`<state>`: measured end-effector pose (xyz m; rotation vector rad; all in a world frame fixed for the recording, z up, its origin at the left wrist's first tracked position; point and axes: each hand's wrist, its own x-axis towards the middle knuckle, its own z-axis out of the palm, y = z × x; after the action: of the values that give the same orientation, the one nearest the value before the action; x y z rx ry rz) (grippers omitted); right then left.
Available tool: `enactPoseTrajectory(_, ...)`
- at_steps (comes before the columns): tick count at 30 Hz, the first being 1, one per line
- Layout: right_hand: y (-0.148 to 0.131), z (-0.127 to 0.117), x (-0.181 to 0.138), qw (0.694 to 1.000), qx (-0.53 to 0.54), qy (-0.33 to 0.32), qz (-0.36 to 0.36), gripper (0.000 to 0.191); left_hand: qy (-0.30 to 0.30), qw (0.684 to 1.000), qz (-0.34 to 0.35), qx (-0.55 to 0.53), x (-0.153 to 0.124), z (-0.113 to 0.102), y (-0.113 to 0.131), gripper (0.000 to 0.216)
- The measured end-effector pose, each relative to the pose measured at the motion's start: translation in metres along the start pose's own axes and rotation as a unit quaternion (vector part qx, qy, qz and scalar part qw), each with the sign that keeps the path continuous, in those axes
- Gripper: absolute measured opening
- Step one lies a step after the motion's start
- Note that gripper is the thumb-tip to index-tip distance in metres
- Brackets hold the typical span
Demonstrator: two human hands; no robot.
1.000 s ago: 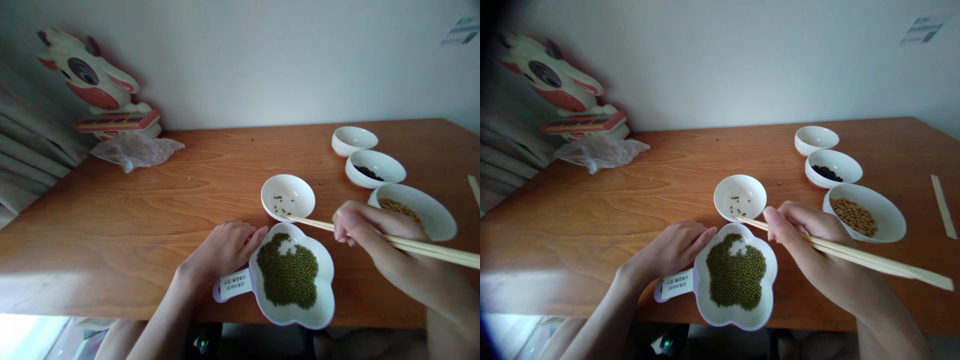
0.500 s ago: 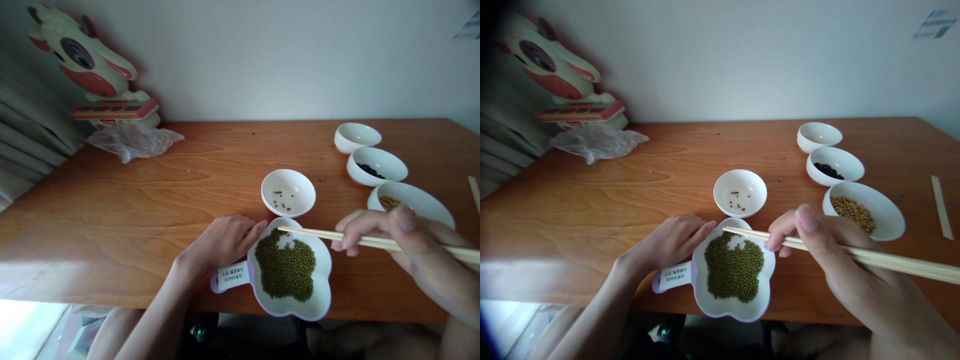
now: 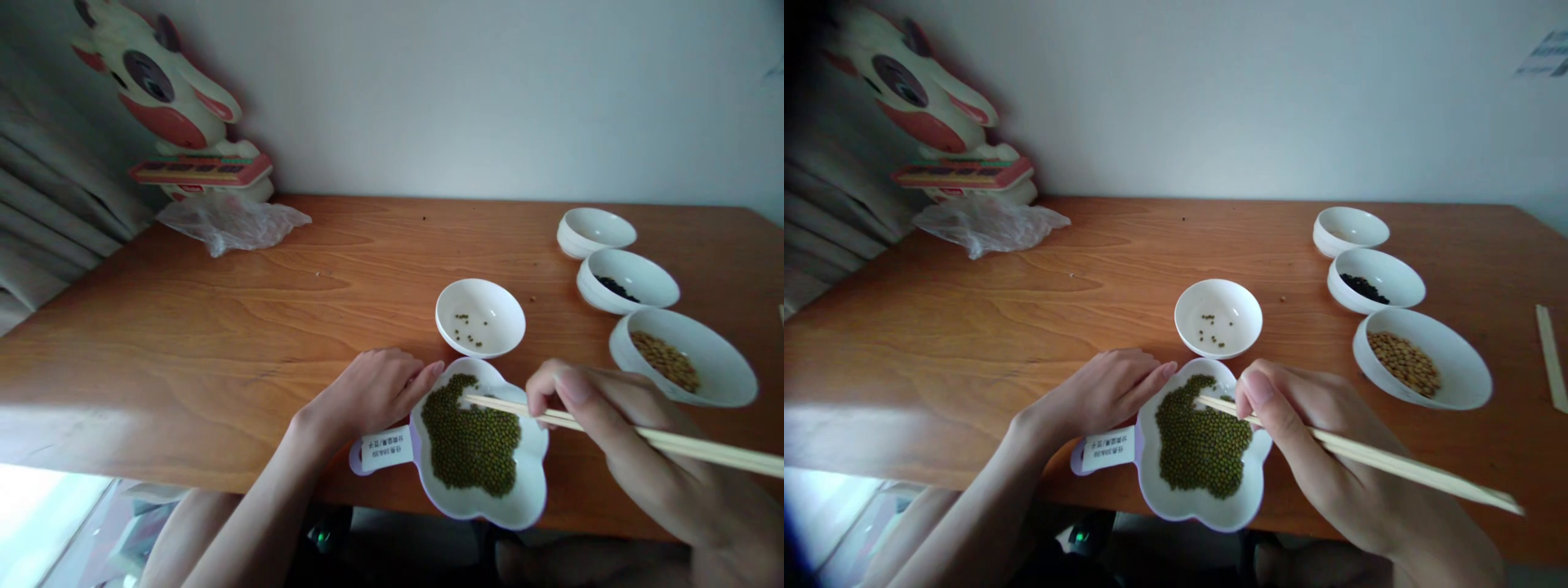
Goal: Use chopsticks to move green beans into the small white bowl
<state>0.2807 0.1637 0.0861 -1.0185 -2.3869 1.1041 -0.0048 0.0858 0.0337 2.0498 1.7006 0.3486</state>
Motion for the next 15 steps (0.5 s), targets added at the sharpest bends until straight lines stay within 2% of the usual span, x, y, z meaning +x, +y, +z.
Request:
enactPoseTrajectory(5,-0.002,0.004,0.005,0.998,-0.009,-0.05,-0.031,0.039,-0.005,1.0,0.004,0.001,0.0,-0.002,0.0,0.067)
enactPoseTrajectory(15,0.009,-0.002,-0.003,0.998,0.016,-0.058,-0.033,0.04,0.0,1.0,0.001,0.001,0.0,-0.001,0.0,0.067)
